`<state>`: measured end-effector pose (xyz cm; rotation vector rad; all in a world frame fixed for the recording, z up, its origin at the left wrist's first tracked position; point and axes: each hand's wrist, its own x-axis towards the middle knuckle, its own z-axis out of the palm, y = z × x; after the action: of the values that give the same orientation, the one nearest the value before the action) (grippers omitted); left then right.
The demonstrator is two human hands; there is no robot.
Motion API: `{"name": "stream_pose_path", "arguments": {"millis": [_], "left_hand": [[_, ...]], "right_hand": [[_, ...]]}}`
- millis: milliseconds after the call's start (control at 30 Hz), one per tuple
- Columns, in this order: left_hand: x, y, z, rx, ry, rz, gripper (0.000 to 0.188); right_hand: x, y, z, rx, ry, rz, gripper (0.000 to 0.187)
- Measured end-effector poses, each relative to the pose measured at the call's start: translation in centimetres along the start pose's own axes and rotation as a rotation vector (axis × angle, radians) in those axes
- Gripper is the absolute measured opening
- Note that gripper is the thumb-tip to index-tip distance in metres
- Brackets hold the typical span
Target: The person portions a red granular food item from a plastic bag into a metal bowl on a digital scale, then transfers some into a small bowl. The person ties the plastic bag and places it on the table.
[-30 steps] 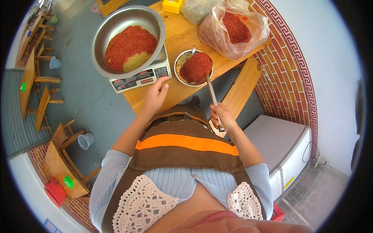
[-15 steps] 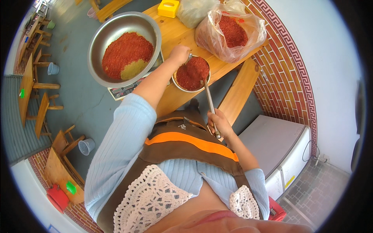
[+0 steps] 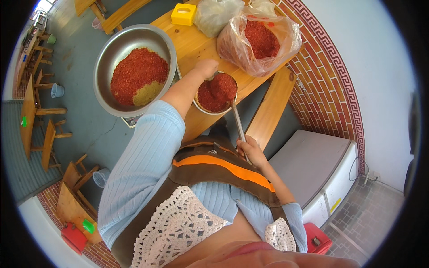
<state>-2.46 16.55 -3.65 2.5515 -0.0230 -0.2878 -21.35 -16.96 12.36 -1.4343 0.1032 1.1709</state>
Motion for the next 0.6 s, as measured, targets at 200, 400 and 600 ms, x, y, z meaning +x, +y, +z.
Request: {"name": "stream_pose_path", "arguments": {"millis": [200, 400, 600], "left_hand": [[-1.3, 1.2, -2.0, 0.102, 0.057, 0.027, 0.011], [-6.4, 3.9, -5.8, 0.272, 0.204, 0.052, 0.007], [-9.4, 4.6, -6.8, 0.275, 0.3, -0.016, 0.006]], "right_hand": [[-0.4, -0.3, 0.1, -0.044, 0.033, -0.004, 0.014], [-0.2, -0.1, 0.1, -0.17, 0.052, -0.074, 0.015], [0.3, 1.3, 0.3, -0.313, 0.157, -0.102, 0.016]]}}
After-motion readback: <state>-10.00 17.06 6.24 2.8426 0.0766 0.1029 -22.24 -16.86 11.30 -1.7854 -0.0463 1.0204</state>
